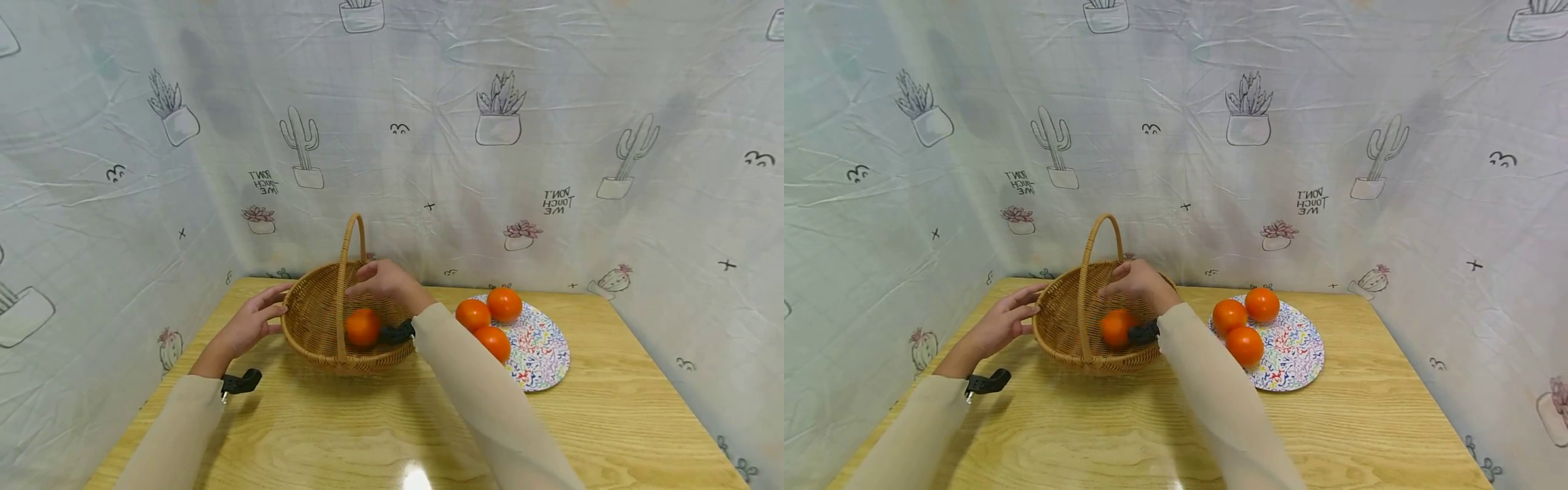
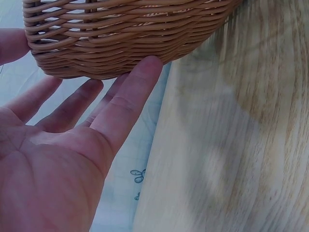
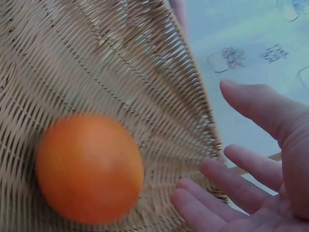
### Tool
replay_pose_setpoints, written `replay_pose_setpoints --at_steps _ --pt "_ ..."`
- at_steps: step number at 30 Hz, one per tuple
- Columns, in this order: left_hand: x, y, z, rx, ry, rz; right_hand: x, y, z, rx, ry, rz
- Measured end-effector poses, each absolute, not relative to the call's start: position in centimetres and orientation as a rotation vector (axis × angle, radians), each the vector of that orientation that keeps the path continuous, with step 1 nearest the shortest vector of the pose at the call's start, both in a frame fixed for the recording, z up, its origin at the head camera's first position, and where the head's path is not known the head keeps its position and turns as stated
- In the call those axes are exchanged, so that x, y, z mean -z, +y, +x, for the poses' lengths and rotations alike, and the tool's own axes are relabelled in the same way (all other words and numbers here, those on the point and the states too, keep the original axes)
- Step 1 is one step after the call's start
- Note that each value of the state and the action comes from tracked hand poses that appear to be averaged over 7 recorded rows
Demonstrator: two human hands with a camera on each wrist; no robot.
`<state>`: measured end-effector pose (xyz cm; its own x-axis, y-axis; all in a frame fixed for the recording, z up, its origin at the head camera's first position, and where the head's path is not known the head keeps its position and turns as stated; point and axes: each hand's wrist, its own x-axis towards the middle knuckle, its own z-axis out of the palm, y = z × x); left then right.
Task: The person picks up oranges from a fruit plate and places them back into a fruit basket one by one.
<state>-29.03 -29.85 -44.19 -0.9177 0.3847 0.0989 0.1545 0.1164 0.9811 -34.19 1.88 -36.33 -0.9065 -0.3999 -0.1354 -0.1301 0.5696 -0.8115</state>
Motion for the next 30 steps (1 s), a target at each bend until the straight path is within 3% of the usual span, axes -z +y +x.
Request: replay_pose_setpoints --at_steps 11,30 --pt "43.9 -29.5 -29.2 -1.907 2.207 0.522 34.2 6.1 -33.1 1.433 2.453 -0.585" --pt "44.2 -29.0 -29.5 -1.892 2.238 0.506 34.9 17.3 -30.4 1.771 2.526 -0.449"
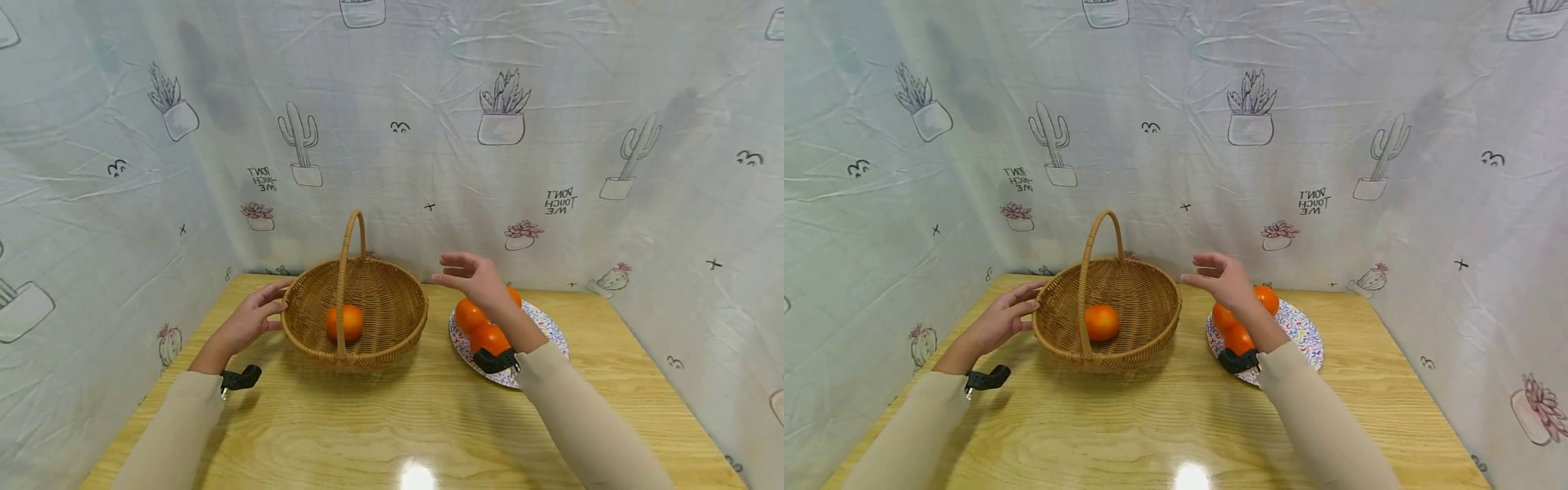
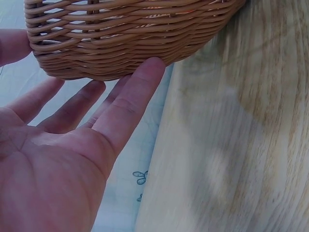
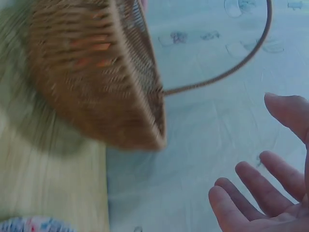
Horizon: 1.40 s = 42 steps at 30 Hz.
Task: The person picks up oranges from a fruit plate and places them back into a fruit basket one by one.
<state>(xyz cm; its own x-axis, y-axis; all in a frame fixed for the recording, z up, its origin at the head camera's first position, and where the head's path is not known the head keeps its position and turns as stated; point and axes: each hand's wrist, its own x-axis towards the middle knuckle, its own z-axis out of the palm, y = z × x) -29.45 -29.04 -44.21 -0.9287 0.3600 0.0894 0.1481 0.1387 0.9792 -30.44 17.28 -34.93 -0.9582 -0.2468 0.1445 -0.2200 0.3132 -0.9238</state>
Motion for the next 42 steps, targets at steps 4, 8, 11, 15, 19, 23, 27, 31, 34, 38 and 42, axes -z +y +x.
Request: replay_pose_setpoints --at_steps 4,8,11,15,19,23,27,31,34,38,42 --pt "44.2 -29.1 -29.5 -1.892 2.238 0.512 35.9 19.5 -30.0 1.724 2.602 -0.428" --pt "44.2 -29.1 -29.4 -1.886 2.245 0.502 37.1 21.5 -29.4 1.678 2.67 -0.389" --pt "44.2 -29.0 -29.4 -1.884 2.251 0.492 38.2 22.7 -28.7 1.663 2.711 -0.379" --pt "44.3 -29.1 -29.3 -1.894 2.24 0.494 39.8 23.8 -27.6 1.648 2.758 -0.386" --pt "44.5 -29.3 -29.3 -1.898 2.235 0.508 41.2 24.5 -26.4 1.623 2.792 -0.348" --pt "44.6 -29.5 -29.3 -1.896 2.236 0.525 42.4 24.9 -25.3 1.631 2.79 -0.306" --pt "44.5 -29.6 -29.3 -1.889 2.236 0.532 43.5 25.2 -24.5 1.62 2.821 -0.278" --pt "44.6 -29.6 -29.3 -1.897 2.23 0.539 44.9 25.4 -24.1 1.543 2.899 -0.255" --pt "44.8 -29.7 -29.4 -1.906 2.221 0.546 45.8 25.5 -23.9 1.492 2.937 -0.231" --pt "45.1 -29.7 -29.5 -1.91 2.217 0.557 46.8 25.5 -23.7 1.453 2.956 -0.22" --pt "45.3 -29.7 -29.5 -1.908 2.224 0.562 47.5 25.4 -23.6 1.456 2.961 -0.239"
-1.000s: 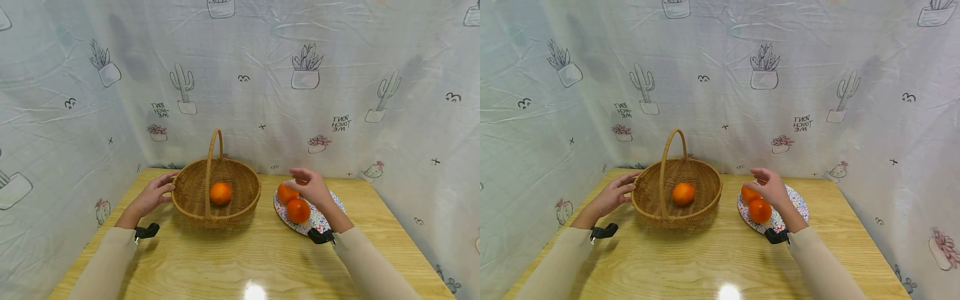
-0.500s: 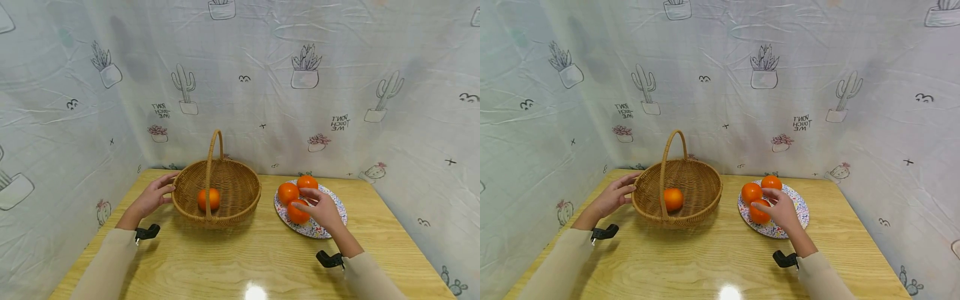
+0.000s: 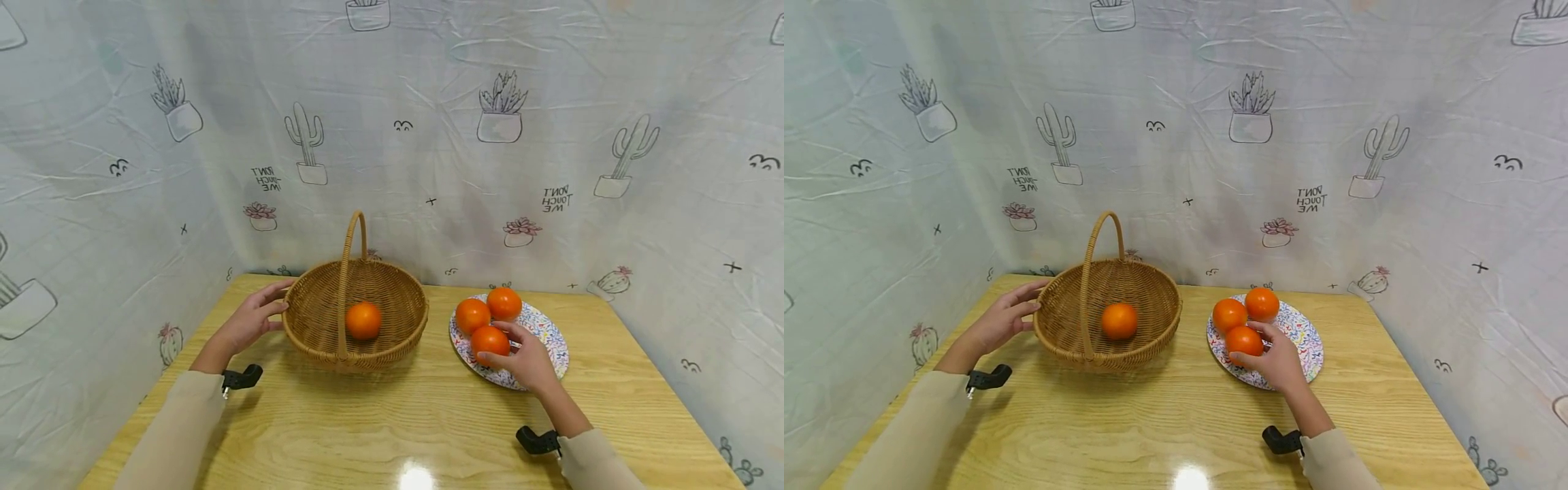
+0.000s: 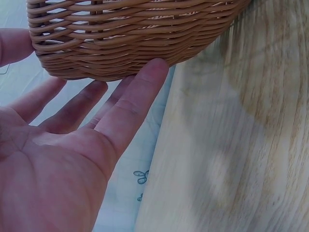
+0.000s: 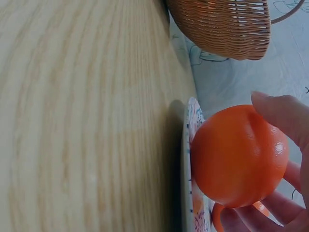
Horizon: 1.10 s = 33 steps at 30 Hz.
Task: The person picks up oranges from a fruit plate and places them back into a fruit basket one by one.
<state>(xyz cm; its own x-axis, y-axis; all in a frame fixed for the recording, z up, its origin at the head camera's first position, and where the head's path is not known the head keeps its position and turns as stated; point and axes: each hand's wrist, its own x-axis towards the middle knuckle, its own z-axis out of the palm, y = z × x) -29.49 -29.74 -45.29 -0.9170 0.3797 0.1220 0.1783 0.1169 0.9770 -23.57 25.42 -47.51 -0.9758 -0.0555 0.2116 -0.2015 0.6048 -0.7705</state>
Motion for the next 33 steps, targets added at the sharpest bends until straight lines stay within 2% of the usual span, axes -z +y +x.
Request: replay_pose_setpoints --at_steps 33 --pt "44.9 -29.4 -29.0 -1.89 2.256 0.545 47.3 25.2 -23.5 -1.333 -2.699 0.073"
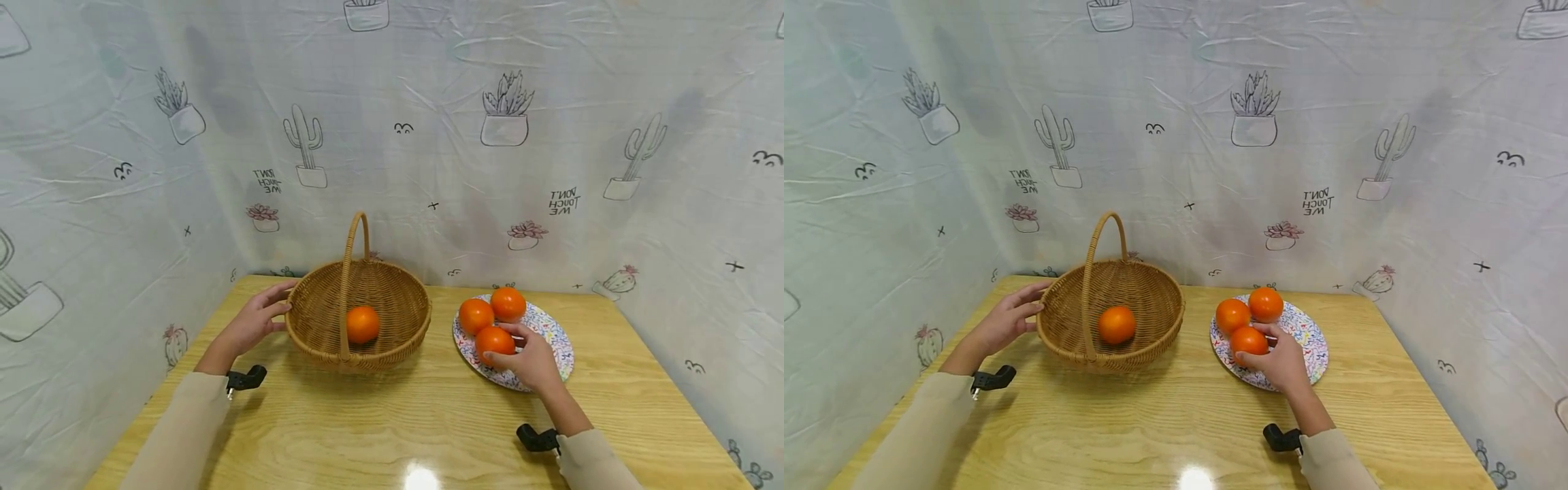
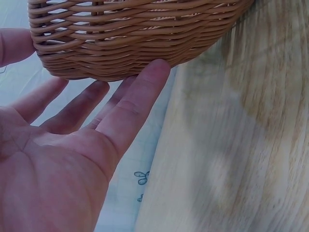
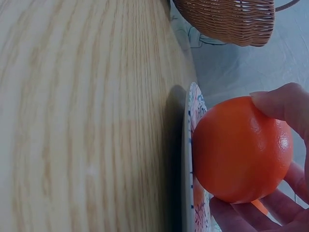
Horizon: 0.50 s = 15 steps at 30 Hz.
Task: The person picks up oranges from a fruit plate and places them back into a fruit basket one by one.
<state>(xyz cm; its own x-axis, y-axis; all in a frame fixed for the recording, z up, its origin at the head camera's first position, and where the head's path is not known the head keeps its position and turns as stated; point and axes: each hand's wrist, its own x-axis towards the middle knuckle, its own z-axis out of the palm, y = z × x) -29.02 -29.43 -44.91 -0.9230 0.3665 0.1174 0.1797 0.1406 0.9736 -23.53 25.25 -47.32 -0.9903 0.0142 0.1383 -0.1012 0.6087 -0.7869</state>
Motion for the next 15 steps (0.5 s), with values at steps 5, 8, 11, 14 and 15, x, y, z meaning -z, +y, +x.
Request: replay_pose_setpoints --at_steps 5,8,11,14,15 --pt "45.19 -29.45 -29.06 -1.902 2.233 0.547 47.36 25.31 -23.48 -1.328 -2.707 0.063" --pt "45.25 -29.62 -29.05 -1.913 2.224 0.548 47.35 25.16 -23.53 -1.329 -2.705 0.068" --pt "45.22 -29.71 -29.08 -1.921 2.225 0.549 47.28 25.04 -23.56 -1.334 -2.692 0.079" --pt "45.15 -29.64 -29.19 -1.919 2.224 0.55 47.23 25.14 -23.51 -1.328 -2.686 0.07" --pt "45.12 -29.58 -29.24 -1.917 2.22 0.55 47.22 25.2 -23.46 -1.324 -2.688 0.063"
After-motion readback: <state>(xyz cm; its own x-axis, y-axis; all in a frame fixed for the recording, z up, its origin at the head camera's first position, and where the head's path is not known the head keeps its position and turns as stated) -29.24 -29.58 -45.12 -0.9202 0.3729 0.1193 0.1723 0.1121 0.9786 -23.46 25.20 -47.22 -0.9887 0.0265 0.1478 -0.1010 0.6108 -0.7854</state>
